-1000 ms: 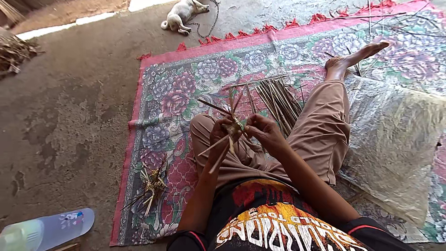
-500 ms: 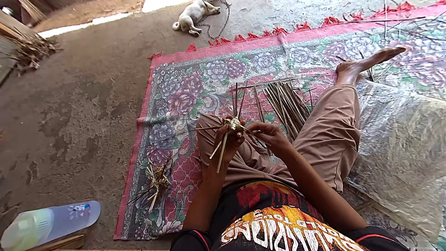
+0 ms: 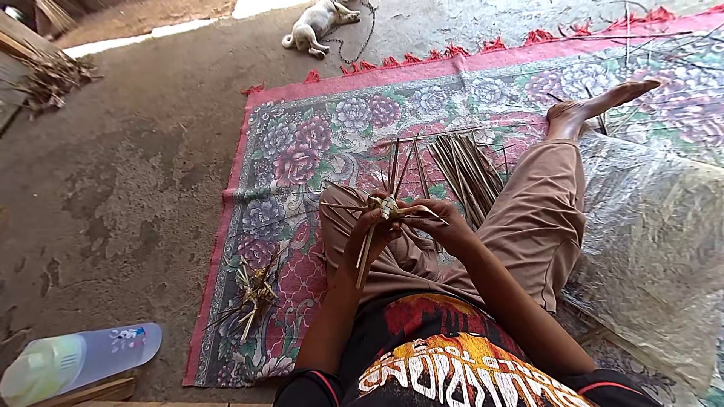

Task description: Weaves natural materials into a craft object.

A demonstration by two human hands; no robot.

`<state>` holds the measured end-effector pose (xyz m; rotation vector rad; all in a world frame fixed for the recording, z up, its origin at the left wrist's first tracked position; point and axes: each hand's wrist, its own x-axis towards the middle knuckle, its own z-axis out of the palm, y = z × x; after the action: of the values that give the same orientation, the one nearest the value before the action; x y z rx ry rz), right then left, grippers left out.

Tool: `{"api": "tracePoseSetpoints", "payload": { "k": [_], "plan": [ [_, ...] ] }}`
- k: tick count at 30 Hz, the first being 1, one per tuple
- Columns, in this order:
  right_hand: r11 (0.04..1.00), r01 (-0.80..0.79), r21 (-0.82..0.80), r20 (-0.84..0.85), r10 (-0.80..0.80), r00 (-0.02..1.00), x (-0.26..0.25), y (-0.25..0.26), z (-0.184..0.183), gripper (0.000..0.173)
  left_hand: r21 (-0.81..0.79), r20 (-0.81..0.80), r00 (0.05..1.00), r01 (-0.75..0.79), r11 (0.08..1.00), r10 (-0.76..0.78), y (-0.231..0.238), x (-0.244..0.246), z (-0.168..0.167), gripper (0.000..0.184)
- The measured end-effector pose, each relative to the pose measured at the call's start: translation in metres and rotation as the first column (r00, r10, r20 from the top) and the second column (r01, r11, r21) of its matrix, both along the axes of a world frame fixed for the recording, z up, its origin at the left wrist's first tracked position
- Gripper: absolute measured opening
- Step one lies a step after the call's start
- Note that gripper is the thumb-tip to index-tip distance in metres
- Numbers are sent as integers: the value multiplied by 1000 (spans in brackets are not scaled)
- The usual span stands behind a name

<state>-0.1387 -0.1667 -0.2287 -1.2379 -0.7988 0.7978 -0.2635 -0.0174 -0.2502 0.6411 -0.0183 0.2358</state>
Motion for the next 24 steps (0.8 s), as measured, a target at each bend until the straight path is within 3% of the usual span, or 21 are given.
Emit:
{"api": "tracePoseSetpoints", "payload": {
  "k": [3,5,10,15,19,24],
  "plan": [
    [997,-73,38,79,70,994,4,-2,-3,15,28,34,999,25,999,-26,4,-1,-4,28],
    [985,-169,31,87,166,982,10,-6,-5,15,-55,5,1000,-6,998,7,2,0,-2,21],
    [931,-364,12,-12,364,931,24,-15,-6,22,-194,3,1000,2,981,-1,4,-1,3,33],
    [960,-281,-16,-16,280,960,24,-16,-1,29,-65,-5,998,67,996,-68,8,-1,-2,38],
    [951,-306,-32,20,307,952,21,-13,-3,2,69,-78,996,53,996,-47,4,-1,-2,21],
    [916,-389,-96,35,394,919,28,-17,-16,6,75,-121,991,-51,996,60,11,-7,4,18]
  ]
}}
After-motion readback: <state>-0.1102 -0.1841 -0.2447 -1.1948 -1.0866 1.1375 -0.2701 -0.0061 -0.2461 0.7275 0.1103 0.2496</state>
